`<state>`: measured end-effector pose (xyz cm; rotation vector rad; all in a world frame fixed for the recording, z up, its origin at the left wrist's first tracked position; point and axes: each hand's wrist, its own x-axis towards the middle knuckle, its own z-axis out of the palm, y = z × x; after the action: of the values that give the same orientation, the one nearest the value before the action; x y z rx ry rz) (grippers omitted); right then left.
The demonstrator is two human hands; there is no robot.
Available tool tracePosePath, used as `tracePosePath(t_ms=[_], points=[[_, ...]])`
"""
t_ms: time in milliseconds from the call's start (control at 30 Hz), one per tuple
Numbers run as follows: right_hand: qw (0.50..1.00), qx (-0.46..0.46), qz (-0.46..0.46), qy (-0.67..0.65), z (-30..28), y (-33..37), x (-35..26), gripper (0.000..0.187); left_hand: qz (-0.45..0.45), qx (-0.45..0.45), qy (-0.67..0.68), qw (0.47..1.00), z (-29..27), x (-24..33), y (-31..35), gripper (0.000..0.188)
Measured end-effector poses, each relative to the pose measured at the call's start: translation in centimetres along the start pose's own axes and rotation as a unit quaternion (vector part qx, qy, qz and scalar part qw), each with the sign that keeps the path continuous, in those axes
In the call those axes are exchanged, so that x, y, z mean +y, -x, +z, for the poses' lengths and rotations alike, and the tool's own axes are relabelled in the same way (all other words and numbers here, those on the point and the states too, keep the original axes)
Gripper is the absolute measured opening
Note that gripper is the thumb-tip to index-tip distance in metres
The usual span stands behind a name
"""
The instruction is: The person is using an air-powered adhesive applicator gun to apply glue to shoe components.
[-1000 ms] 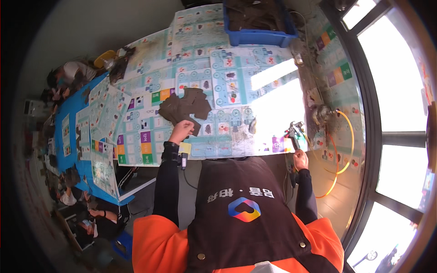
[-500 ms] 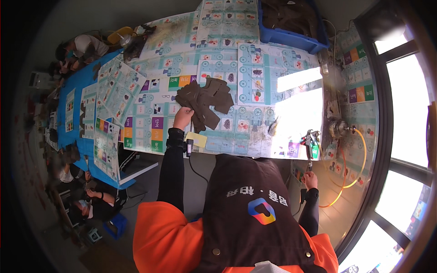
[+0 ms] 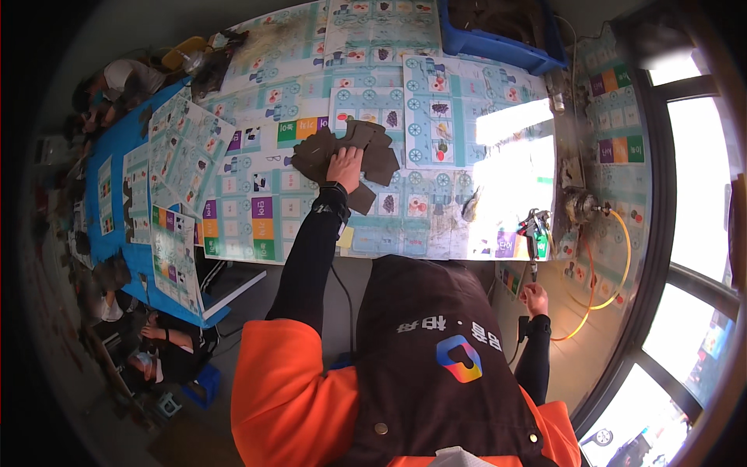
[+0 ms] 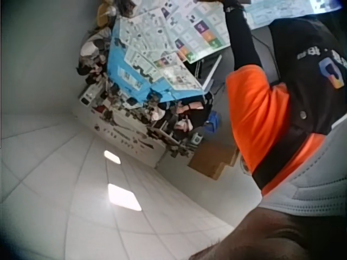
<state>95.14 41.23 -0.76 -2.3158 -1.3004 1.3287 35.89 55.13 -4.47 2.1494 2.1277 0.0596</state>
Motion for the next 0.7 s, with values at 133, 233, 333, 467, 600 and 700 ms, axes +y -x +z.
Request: tracePosePath(t_ms=[133, 233, 333, 467, 600, 700], points=[[1.000, 0.002, -0.010, -0.027, 0.1, 0.8, 0.2, 0.017, 0.033, -0.105, 0.016, 0.994, -0.6, -1.4, -0.8, 0.029], [1.000, 0.007, -0.003, -0.006, 0.1, 1.4, -0.4, 0.018, 0.077, -0.067, 0.121, 0.987, -1.2, -3.9, -0.4, 0.019], [1.000, 0.007, 0.012, 0.004, 0.4, 1.7, -0.4, 0.018, -0.005, 0.009, 0.309, 0.951, -3.7, -5.1, -0.1, 0.015], [1.000, -0.008, 0.009, -0.010, 1.0, 1.4, 0.3, 0.018, -0.133, 0.126, 0.597, 0.782, -9.5, -7.3, 1.1, 0.017], [1.000, -0.009, 0.006, -0.006, 1.3, 1.0, 0.6, 0.018, -0.201, 0.135, 0.587, 0.773, -13.6, -8.1, 2.2, 0.016], [1.000, -0.009, 0.005, -0.029, 1.5, 0.8, 0.1, 0.018, -0.208, 0.144, 0.531, 0.809, -14.1, -8.4, 2.6, 0.016]])
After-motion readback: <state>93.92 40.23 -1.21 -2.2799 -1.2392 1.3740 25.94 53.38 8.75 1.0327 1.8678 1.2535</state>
